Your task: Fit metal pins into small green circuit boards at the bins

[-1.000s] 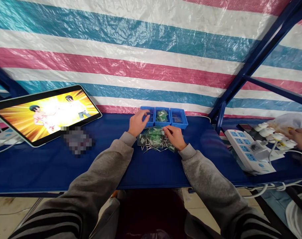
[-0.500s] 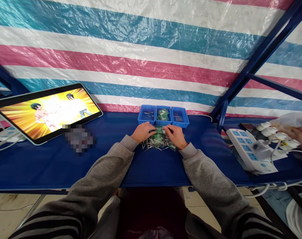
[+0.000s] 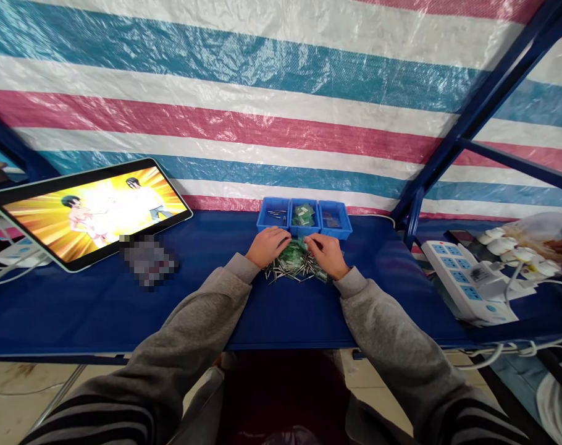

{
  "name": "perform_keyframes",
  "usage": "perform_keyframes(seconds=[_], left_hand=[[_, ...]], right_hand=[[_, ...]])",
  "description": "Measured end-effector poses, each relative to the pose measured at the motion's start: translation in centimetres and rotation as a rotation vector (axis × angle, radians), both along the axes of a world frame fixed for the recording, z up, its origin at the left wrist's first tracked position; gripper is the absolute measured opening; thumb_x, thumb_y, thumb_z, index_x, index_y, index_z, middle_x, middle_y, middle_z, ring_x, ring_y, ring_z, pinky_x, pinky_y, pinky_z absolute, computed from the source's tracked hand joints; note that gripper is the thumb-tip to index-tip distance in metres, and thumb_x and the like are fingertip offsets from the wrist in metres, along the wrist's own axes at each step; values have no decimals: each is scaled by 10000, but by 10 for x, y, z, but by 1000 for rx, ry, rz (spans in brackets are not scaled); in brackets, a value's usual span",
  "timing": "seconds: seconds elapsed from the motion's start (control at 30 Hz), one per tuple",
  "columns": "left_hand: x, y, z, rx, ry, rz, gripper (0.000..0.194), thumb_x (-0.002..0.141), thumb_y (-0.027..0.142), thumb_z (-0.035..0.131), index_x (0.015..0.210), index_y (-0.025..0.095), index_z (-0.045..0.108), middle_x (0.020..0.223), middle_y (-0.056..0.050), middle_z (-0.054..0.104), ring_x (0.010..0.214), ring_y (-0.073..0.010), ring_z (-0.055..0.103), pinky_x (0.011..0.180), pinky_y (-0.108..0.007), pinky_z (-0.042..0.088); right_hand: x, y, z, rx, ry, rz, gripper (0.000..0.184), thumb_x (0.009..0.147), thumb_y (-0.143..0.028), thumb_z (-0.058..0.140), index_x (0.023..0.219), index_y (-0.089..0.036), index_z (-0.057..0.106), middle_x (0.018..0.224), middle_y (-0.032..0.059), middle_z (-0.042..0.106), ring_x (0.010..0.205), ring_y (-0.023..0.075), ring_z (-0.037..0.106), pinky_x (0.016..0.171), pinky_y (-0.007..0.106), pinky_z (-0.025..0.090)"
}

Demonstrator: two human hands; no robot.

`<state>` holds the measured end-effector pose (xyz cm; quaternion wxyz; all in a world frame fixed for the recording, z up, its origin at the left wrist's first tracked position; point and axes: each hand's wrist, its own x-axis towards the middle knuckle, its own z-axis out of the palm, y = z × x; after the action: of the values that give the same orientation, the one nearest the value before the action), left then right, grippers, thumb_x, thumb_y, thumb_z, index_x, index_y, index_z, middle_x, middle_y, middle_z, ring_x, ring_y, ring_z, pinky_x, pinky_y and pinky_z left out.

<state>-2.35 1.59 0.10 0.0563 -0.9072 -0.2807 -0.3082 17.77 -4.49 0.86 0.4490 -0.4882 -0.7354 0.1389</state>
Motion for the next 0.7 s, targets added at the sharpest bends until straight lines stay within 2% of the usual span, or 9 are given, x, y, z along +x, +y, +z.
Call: perform_keyframes(seconds=[0.13,0.23,0.33,0.4,0.5,0.6,0.7], left_hand=[[-2,-3,8,41,-123,-8,263,1001,289,421,911,157,631,867,-68,700,801,-187,602,781,-312,470],[-4,-5,11,44,-198,-9,248,998,295,432,930,158,628,872,-72,702,793,-179,607,770,-303,475],[-2,-9,11,28,-266,5,255,997,310,435,944,152,628,855,-74,699,758,-173,613,733,-293,477],[2,-13,11,-9,-306,11,275,1001,328,423,947,152,628,842,-73,694,750,-170,623,721,-283,478],[7,-21,13,-109,-340,-9,309,1007,361,398,951,161,627,854,-69,692,749,-161,632,711,-264,477],[11,-27,15,-229,-382,-21,325,1003,397,399,946,169,624,824,-48,679,662,-133,598,656,-244,461],[12,-28,16,-388,-464,-27,319,972,448,452,965,173,614,756,-18,652,589,-116,552,586,-231,434]], right_hand=[[0,1,-1,41,20,-13,338,949,-409,462,783,-187,656,696,43,647,611,169,593,592,282,451],[1,2,-3,61,70,-15,282,930,-419,502,997,-194,659,897,78,661,738,191,618,623,296,497],[1,4,-5,54,60,2,371,909,-443,541,1180,-198,600,1013,109,629,836,216,615,675,332,529],[1,5,-7,53,6,16,405,903,-456,555,1209,-192,588,1021,116,631,888,236,609,744,366,525],[0,5,-9,56,-78,54,330,927,-467,522,1063,-194,648,922,99,662,883,242,606,784,374,500],[-1,5,-8,67,-102,72,343,956,-462,466,852,-197,658,800,77,663,782,215,601,721,330,475],[-1,4,-6,78,-89,57,381,960,-464,453,759,-193,632,727,55,645,687,184,578,658,293,438]])
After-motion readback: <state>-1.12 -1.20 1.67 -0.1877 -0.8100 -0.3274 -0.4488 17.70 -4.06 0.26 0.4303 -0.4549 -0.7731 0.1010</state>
